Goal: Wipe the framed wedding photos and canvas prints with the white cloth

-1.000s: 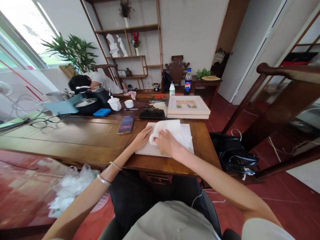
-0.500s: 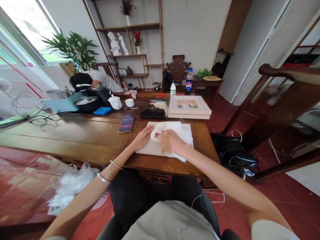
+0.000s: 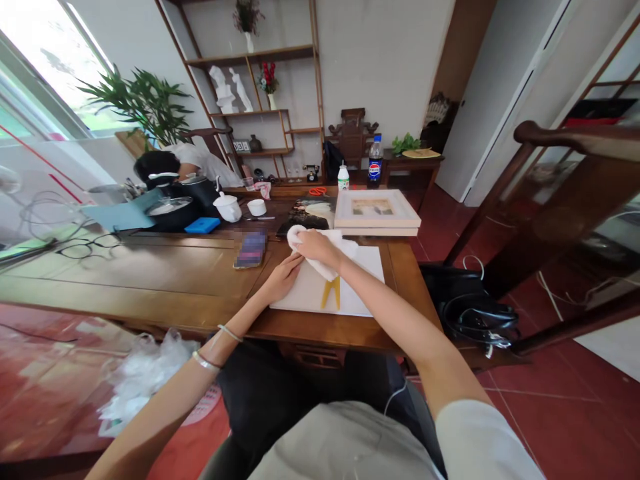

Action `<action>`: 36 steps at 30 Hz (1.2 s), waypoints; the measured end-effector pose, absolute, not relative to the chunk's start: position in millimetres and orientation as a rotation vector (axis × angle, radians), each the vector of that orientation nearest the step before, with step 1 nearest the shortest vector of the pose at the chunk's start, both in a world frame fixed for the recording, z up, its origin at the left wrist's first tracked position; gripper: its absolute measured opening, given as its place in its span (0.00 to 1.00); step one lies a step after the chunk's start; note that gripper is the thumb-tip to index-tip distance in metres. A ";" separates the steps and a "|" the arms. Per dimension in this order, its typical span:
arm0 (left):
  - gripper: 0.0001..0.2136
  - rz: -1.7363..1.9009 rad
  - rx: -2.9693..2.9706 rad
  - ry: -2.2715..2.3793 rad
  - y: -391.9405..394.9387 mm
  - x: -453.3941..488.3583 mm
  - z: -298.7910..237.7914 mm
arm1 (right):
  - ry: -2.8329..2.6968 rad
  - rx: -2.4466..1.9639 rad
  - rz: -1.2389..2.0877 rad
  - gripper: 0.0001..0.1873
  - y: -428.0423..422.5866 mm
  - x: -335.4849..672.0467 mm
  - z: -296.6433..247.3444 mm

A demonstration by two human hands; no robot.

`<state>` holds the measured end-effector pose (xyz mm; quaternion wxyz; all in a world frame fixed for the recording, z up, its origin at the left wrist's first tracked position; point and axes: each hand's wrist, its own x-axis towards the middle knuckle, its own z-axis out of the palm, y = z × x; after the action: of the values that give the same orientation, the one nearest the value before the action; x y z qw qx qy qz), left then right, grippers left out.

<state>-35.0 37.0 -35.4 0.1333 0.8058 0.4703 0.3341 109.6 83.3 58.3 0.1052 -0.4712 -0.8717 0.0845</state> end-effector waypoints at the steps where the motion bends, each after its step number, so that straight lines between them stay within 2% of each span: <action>1: 0.20 0.968 2.329 1.377 37.7 -35.4 -37.1 | -2.557 -1.392 0.257 0.16 83.7 119.9 57.9; 8: 0.21 0.978 2.332 1.379 39.0 -35.7 -41.0 | -2.431 -1.479 0.251 0.17 65.5 216.3 51.2; 14: 0.21 0.979 2.331 1.386 36.9 -34.3 -38.9 | -2.521 -1.436 0.240 0.11 -11.5 257.0 47.1; 18: 0.21 0.957 2.331 1.386 36.2 -34.6 -37.7 | -2.684 -1.329 0.353 0.21 -71.9 268.4 55.4; 20: 0.21 0.959 2.328 1.380 36.3 -34.9 -37.6 | -2.731 -1.284 0.435 0.21 -85.7 270.7 61.3; 24: 0.21 0.977 2.331 1.377 36.5 -35.0 -38.1 | -2.733 -1.311 0.461 0.11 -61.5 267.6 63.9; 31: 0.21 0.972 2.333 1.381 37.4 -35.5 -39.0 | -2.684 -1.372 0.195 0.15 39.4 258.5 38.7; 36: 0.21 0.989 2.330 1.378 37.3 -35.4 -39.7 | -2.714 -1.398 0.173 0.19 32.0 258.3 33.2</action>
<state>-35.4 37.3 -39.7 0.1294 0.8017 0.4741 0.3403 258.3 32.0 33.2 0.0419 -0.4569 -0.8867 0.0565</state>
